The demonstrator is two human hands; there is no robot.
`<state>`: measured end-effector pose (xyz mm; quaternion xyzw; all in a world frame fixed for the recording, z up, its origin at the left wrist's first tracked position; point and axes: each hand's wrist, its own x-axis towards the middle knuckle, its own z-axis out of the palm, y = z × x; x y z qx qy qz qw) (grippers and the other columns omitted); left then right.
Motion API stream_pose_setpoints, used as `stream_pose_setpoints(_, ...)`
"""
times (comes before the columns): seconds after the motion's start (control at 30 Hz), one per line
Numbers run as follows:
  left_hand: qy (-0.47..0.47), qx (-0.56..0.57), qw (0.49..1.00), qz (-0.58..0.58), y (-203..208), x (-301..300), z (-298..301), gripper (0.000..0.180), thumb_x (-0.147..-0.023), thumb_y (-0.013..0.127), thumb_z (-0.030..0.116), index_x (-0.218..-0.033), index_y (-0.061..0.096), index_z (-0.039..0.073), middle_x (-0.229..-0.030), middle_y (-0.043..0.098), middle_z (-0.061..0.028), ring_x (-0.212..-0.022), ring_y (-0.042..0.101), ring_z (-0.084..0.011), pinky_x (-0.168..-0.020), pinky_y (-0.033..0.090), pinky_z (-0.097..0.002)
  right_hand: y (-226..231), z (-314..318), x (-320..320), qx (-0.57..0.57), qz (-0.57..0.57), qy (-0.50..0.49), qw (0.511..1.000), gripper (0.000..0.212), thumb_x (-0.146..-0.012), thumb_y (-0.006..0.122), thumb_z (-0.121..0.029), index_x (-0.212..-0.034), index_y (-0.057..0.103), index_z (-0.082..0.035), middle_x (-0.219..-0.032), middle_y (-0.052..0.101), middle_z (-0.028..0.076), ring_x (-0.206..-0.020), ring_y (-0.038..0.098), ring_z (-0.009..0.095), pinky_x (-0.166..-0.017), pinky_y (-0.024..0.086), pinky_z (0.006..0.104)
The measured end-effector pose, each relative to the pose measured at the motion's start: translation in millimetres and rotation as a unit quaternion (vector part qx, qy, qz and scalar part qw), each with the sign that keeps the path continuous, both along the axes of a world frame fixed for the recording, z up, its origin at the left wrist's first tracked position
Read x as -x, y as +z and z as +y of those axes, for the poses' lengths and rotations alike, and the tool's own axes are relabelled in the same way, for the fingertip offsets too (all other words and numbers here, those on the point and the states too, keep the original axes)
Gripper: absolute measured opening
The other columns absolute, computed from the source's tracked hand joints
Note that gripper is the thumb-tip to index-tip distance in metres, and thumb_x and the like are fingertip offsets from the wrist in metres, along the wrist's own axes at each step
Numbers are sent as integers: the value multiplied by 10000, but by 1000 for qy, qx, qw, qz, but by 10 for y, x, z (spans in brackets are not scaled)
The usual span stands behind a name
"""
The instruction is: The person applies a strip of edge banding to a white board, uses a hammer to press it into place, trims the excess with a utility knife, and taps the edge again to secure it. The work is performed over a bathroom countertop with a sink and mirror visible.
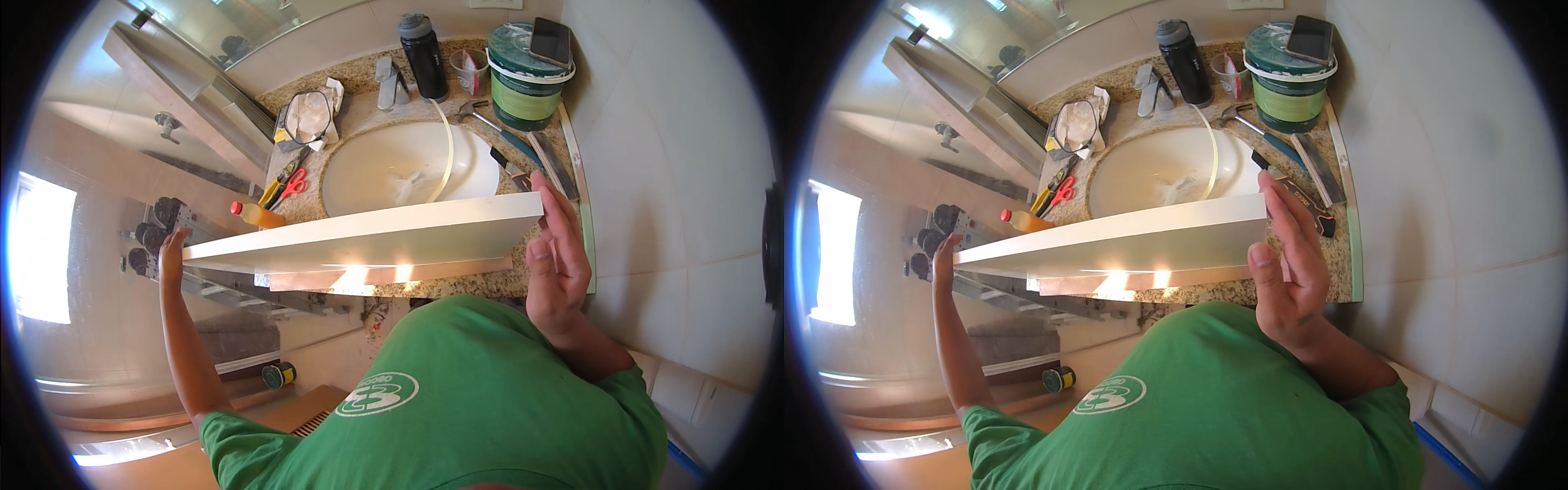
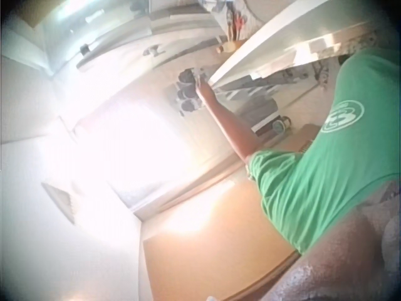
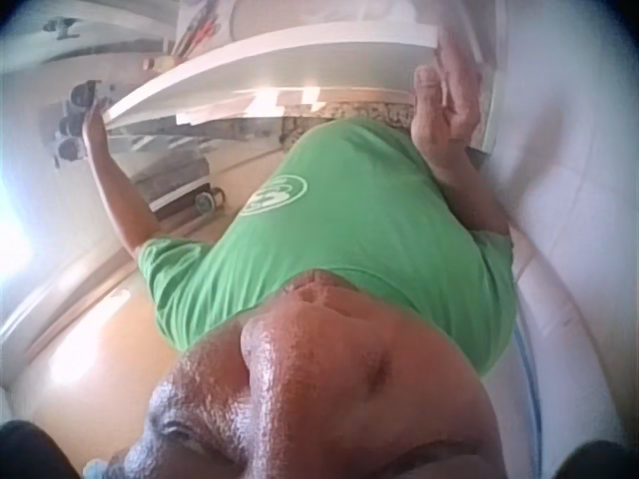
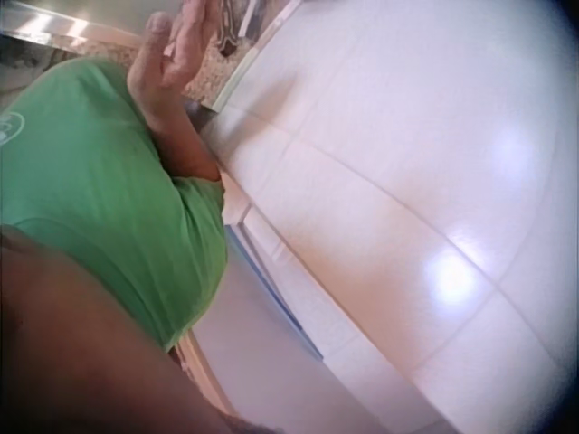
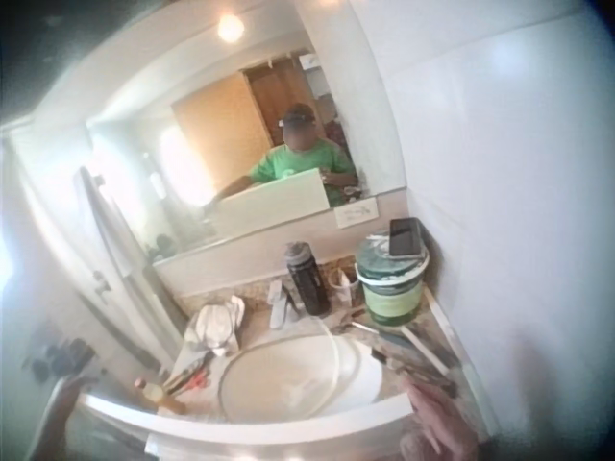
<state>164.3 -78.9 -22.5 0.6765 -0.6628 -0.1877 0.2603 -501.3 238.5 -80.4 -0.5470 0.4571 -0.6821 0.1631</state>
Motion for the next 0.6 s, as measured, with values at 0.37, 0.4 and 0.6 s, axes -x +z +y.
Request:
stream_pose_setpoints(0.37, 9, 9, 1000, 13, -10, 52, -3, 482, -1016, 570, 392, -1177, 752, -25, -1271, 714, -165, -1252, 625, -263, -1096, 419, -361, 53, -235, 89, -41, -77, 87, 992, 549, -1126, 442, -361, -1462, 497, 69, -1444, 579, 245, -1290, 603, 304, -1129, 440, 437)
stream_pose_setpoints(0.4, 9, 8, 1000, 10, -7, 56, 2, 487, -1016, 571, 395, -1178, 751, -27, -1269, 715, -164, -1252, 626, -264, -1097, 418, -360, 50, -244, 156, -65, -138, 150, 977, 549, -1121, 454, -385, -1439, 522, 57, -1396, 616, 242, -1272, 618, 311, -1120, 453, 447)
stream_pose_setpoints(0.6, 10, 10, 1000, -8, -15, 34, 35, 488, -1026, 570, 392, -1199, 743, -30, -1255, 725, -145, -1238, 632, -248, -1099, 416, -351, -112, -407, 443, -78, -248, 355, 898, 577, -1042, 591, -491, -1359, 617, -9, -1280, 693, 225, -1207, 664, 320, -1053, 510, 480)
